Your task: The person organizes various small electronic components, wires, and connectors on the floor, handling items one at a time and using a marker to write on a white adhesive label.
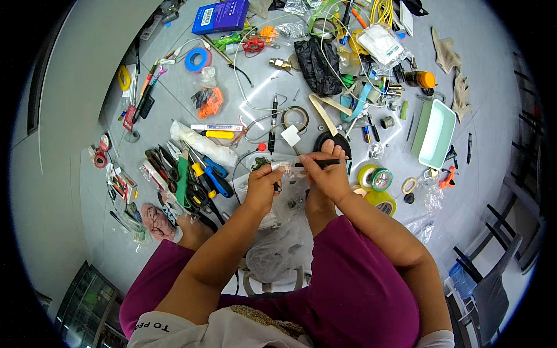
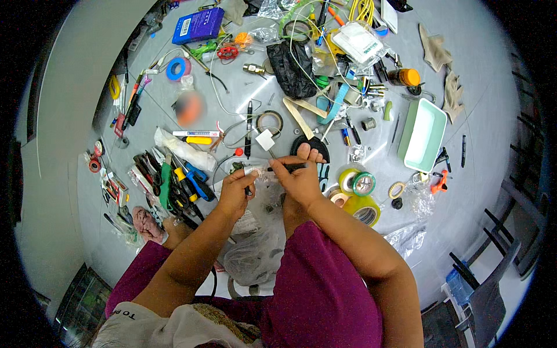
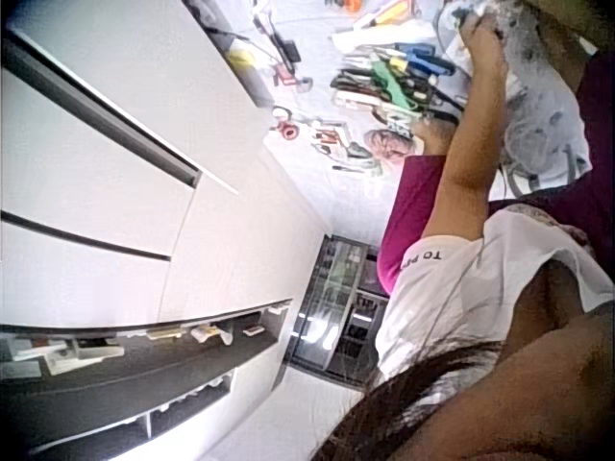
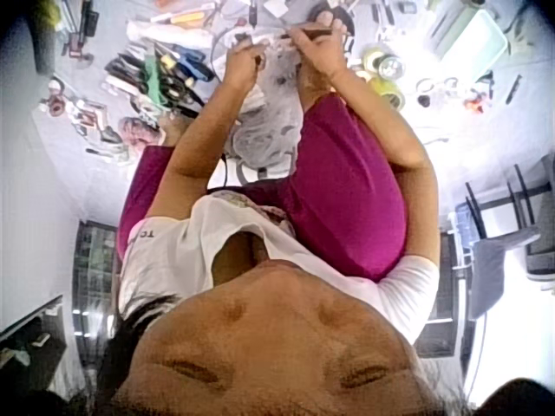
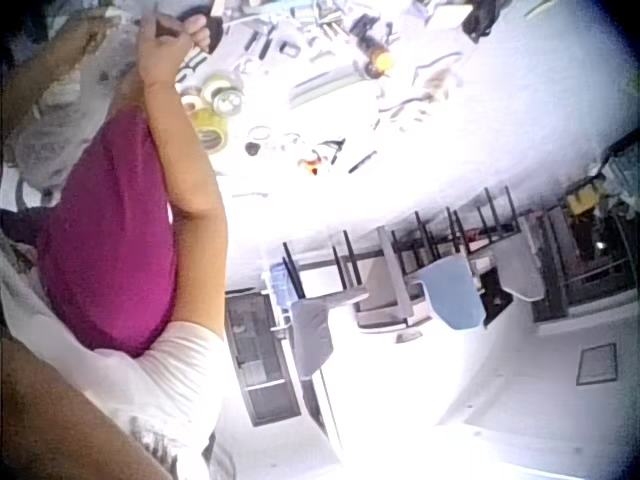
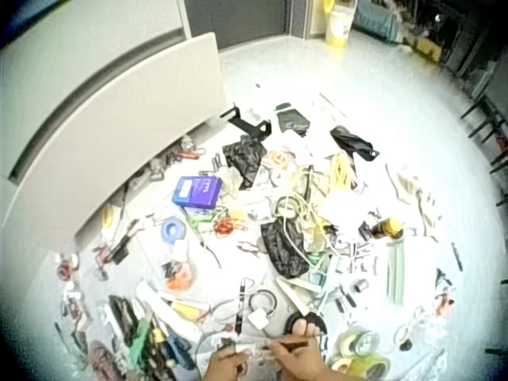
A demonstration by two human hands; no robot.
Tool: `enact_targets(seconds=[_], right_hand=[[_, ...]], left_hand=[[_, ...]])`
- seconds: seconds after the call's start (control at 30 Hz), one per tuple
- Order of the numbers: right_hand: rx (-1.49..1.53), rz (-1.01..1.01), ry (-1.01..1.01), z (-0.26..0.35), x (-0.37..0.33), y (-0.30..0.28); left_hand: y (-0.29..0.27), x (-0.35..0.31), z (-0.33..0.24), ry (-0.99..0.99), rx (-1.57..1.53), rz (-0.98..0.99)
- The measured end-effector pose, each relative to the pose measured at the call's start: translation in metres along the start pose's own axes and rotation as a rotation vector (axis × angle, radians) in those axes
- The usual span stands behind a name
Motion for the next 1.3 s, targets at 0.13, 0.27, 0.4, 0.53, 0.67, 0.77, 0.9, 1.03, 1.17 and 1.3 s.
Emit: enact_targets(seconds=[0.13,0.27,0.4,0.53,0.67,0.77,0.9,1.03,1.17,1.3], right_hand=[[-0.117,-0.057,-0.067,0.000,0.001,-0.001],[-0.092,-0.027,-0.015,-0.001,0.002,-0.003],[-0.231,-0.039,-0.044,-0.007,0.003,0.000],[-0.107,-0.055,-0.029,-0.005,0.001,-0.003],[-0.103,-0.069,-0.027,0.000,0.003,-0.007],[-0.014,-0.214,-0.042,0.002,0.007,-0.009],[0.320,-0.189,0.257,0.008,0.016,-0.018],[0.515,-0.133,0.284,0.034,0.025,-0.024],[0.559,-0.081,0.284,0.045,0.025,-0.024],[0.480,-0.098,0.230,0.045,0.023,-0.024]], left_hand=[[-0.001,0.000,0.000,-0.002,-0.017,-0.009],[0.000,0.001,0.001,-0.011,-0.031,-0.025],[-0.004,0.004,0.005,-0.008,-0.041,-0.019],[-0.002,0.001,0.003,0.006,-0.003,-0.027],[-0.002,0.003,0.000,-0.005,0.011,-0.075],[-0.004,0.001,-0.001,0.032,-0.023,-0.097],[0.000,-0.003,-0.005,0.191,-0.012,-0.256],[-0.002,-0.006,-0.009,0.048,-0.172,-0.045],[0.014,-0.013,-0.022,-0.187,-0.517,0.223],[0.028,-0.021,-0.029,-0.251,-0.550,0.409]])
Point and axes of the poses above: each hand's wrist, its own x-axis towards the middle knuckle, its own y-axis out of the palm, z = x × y, the point moved 2 cm from there along x, towards the middle knuckle, and after that the axes turned 8 degrees about -y, right-handed, at the moved point
